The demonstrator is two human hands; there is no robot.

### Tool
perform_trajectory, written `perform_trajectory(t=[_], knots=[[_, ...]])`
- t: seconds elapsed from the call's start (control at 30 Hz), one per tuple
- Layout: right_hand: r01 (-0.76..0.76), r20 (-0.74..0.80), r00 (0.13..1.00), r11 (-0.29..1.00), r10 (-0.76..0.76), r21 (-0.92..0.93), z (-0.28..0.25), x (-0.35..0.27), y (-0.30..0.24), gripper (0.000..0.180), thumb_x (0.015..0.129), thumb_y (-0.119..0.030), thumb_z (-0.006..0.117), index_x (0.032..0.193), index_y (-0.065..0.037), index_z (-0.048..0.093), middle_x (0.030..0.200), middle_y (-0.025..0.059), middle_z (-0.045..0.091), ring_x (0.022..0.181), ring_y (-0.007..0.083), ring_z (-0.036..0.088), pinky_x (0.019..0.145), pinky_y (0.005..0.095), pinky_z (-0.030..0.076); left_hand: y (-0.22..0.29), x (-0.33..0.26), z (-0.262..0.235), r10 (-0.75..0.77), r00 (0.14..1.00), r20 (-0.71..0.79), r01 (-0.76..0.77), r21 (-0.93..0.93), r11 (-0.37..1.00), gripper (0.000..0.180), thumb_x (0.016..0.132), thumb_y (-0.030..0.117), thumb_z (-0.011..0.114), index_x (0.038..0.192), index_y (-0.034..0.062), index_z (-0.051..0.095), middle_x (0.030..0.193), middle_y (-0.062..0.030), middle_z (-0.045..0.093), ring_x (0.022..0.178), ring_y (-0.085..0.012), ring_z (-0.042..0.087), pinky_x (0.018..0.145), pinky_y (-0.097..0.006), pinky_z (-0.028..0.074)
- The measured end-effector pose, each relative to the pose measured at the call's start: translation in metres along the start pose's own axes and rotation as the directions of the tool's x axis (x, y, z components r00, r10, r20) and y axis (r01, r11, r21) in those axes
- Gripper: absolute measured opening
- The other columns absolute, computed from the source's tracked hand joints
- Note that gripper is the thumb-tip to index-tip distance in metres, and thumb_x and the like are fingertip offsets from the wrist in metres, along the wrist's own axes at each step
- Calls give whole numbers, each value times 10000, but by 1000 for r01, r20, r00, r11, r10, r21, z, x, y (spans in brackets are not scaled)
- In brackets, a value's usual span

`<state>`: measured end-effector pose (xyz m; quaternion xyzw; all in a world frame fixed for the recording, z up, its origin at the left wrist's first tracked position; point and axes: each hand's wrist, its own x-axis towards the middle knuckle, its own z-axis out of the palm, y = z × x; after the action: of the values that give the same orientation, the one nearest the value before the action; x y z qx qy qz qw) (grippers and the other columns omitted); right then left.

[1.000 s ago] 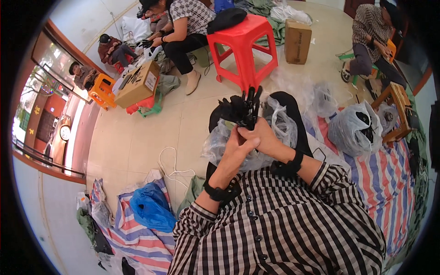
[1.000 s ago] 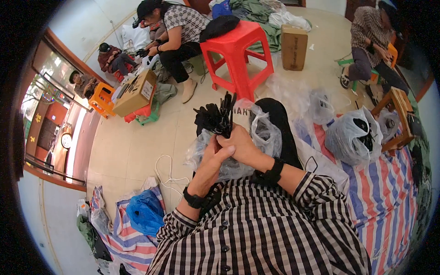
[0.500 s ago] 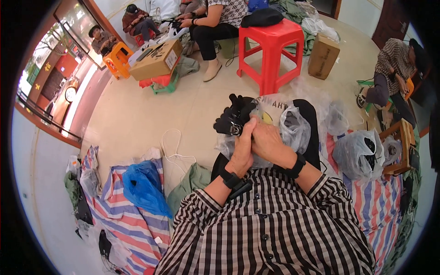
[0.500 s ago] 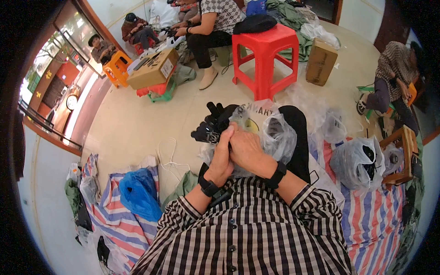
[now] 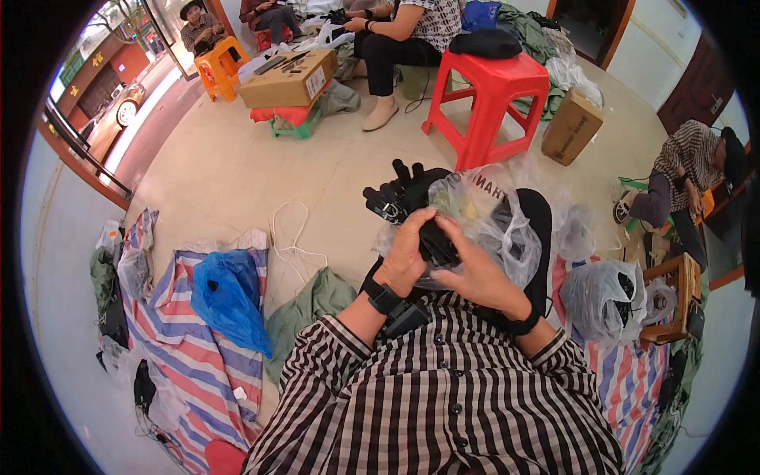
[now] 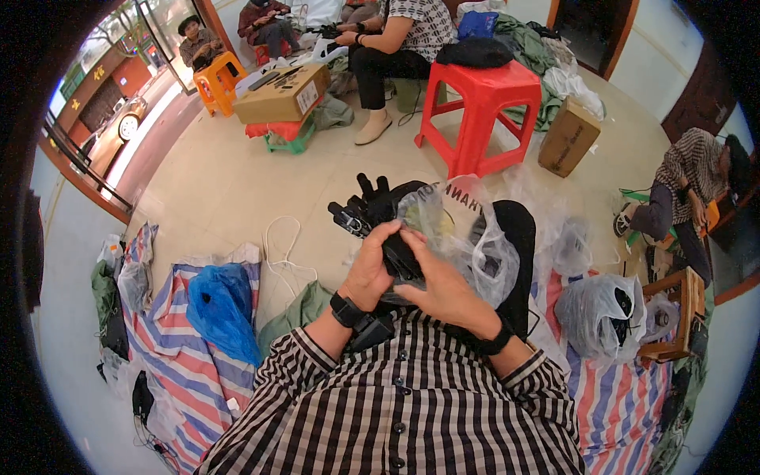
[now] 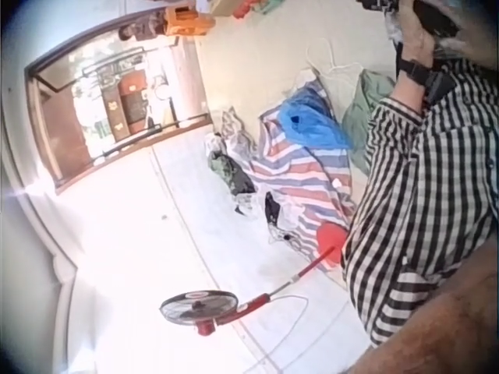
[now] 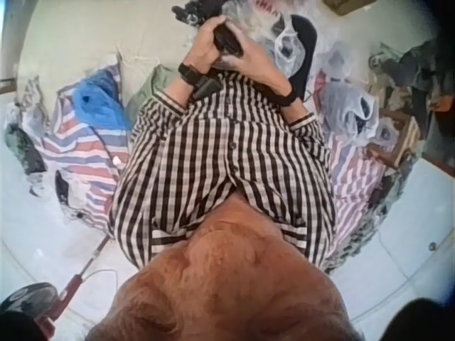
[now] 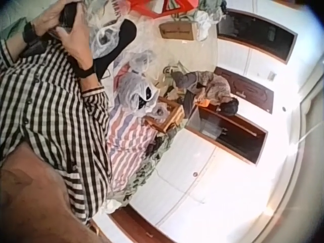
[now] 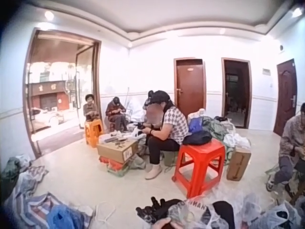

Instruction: The recorder extracts items from a plastic bag, inspects them, and puts them back into another bag.

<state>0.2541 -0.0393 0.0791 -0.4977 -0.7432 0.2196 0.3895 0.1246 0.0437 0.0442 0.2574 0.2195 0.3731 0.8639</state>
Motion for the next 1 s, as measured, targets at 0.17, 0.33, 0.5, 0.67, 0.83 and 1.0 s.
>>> perform_trajectory(t=[0.17, 0.33, 0.5, 0.67, 0.83, 1.0], knots=[[-151, 53, 987, 988, 150, 19, -40, -17, 3, 523, 764, -133, 655, 1246, -58, 470, 1047, 158, 614, 978, 323, 581, 836, 380, 453, 14, 3, -1, 54, 998, -38, -58, -132, 990, 170, 859, 219, 569, 826, 53, 550, 694, -34, 546, 700, -181, 558, 713, -351, 492], [-197, -100, 979, 959, 180, -205, -60, -30, 20, 425, 778, -133, 639, 1178, -47, 524, 963, 131, 640, 916, 316, 592, 795, 382, 455, 20, -3, -1, -44, 998, 38, 48, -123, 991, 186, 858, 223, 555, 803, 47, 528, 589, -18, 464, 561, -164, 474, 628, -338, 455], [-26, 25, 999, 965, 34, -260, -40, -26, 90, 239, 749, -85, 584, 980, -27, 601, 799, 158, 642, 752, 331, 615, 663, 402, 472, 10, 4, -9, 97, 972, -213, -28, 302, 953, 187, 853, 181, 563, 743, 33, 531, 506, -9, 421, 419, -139, 413, 441, -291, 394], [-102, 156, 979, 976, 133, -193, -26, -24, 97, 245, 766, -132, 573, 983, -23, 605, 776, 152, 651, 734, 313, 624, 660, 396, 477, 13, 8, -25, 129, 957, -260, -56, 269, 961, 193, 848, 178, 583, 745, 20, 540, 498, -11, 431, 401, -132, 415, 419, -278, 381], [-106, 284, 949, 985, 140, -132, -33, -31, 88, 268, 788, -134, 559, 1022, -11, 601, 796, 169, 652, 769, 330, 622, 691, 396, 478, 7, 5, -17, 152, 967, -206, -43, 454, 890, 206, 836, 166, 610, 718, 10, 548, 494, -9, 439, 402, -123, 436, 413, -272, 380], [109, -38, 990, 896, -139, -431, -63, -31, 56, 295, 755, -89, 627, 1042, -30, 588, 945, 148, 623, 921, 329, 577, 811, 396, 439, 17, 4, -31, 59, 975, -216, 4, 282, 959, 191, 849, 160, 598, 756, -2, 554, 523, -19, 455, 426, -127, 445, 438, -269, 395]])
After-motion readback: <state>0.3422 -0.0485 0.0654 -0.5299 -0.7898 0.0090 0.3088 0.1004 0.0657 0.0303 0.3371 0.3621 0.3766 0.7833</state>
